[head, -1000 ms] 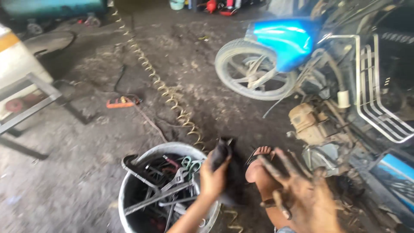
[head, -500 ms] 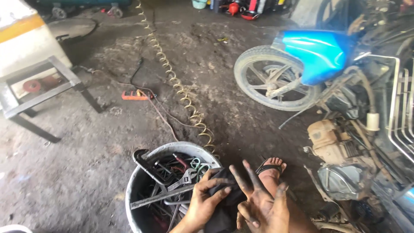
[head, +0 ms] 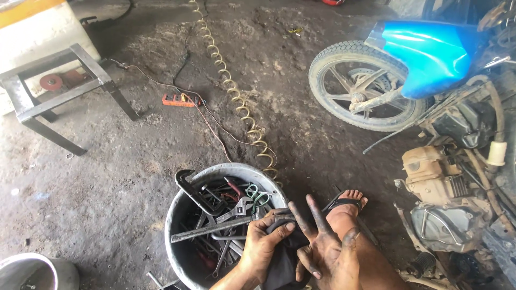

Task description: The person sits on the ground beside a motorcycle, wipes the chain with a cloth, then uses a chain breaker tool on a metal bracket to press a chain link pin, and finally lifts the chain and fits it onto the motorcycle's rear sprocket.

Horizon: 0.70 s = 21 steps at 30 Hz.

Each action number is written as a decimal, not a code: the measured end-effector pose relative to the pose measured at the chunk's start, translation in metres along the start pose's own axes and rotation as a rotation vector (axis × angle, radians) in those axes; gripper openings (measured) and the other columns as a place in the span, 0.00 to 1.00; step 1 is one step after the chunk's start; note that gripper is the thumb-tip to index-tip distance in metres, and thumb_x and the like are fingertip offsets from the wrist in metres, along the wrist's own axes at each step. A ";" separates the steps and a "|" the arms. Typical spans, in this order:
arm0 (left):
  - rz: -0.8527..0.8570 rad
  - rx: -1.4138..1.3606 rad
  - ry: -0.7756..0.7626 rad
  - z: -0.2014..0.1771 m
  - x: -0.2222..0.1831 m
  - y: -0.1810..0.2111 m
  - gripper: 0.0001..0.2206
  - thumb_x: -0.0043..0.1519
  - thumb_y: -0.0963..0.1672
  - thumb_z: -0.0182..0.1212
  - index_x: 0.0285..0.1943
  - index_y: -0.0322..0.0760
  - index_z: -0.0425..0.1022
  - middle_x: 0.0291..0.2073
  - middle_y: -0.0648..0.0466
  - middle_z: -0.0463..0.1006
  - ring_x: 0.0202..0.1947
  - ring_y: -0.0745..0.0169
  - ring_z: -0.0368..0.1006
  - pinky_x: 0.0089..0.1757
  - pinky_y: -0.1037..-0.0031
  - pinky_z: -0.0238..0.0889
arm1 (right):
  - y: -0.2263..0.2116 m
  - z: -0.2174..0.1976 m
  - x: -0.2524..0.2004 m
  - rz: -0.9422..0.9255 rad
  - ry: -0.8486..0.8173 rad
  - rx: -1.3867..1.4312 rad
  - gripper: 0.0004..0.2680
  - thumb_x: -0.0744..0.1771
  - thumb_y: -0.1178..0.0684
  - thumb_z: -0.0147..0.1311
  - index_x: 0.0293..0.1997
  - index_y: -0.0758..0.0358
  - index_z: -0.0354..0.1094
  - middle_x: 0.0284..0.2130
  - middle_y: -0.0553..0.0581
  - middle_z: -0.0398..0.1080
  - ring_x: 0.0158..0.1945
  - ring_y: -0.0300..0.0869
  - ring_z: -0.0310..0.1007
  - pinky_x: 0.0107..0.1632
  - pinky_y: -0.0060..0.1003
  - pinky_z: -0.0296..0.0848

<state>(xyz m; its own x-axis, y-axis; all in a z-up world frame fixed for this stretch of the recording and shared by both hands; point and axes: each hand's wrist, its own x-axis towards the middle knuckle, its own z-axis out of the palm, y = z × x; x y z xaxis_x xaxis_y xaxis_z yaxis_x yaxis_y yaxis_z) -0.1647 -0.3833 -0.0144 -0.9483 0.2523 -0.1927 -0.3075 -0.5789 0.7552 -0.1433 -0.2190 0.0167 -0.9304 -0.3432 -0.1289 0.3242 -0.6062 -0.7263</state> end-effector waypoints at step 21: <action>0.006 0.008 0.064 -0.001 0.002 0.001 0.08 0.58 0.38 0.66 0.45 0.30 0.81 0.35 0.56 0.81 0.38 0.71 0.72 0.45 0.76 0.66 | 0.007 0.004 0.002 0.004 0.035 -0.193 0.49 0.54 0.12 0.42 0.79 0.50 0.28 0.74 0.64 0.51 0.12 0.37 0.56 0.18 0.36 0.72</action>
<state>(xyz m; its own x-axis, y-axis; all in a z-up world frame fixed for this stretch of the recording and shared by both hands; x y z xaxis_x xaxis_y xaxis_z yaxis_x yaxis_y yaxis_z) -0.1667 -0.3843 -0.0150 -0.9534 0.1985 -0.2271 -0.3009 -0.5739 0.7617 -0.1429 -0.2264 0.0140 -0.9357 -0.3178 -0.1534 0.2924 -0.4548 -0.8412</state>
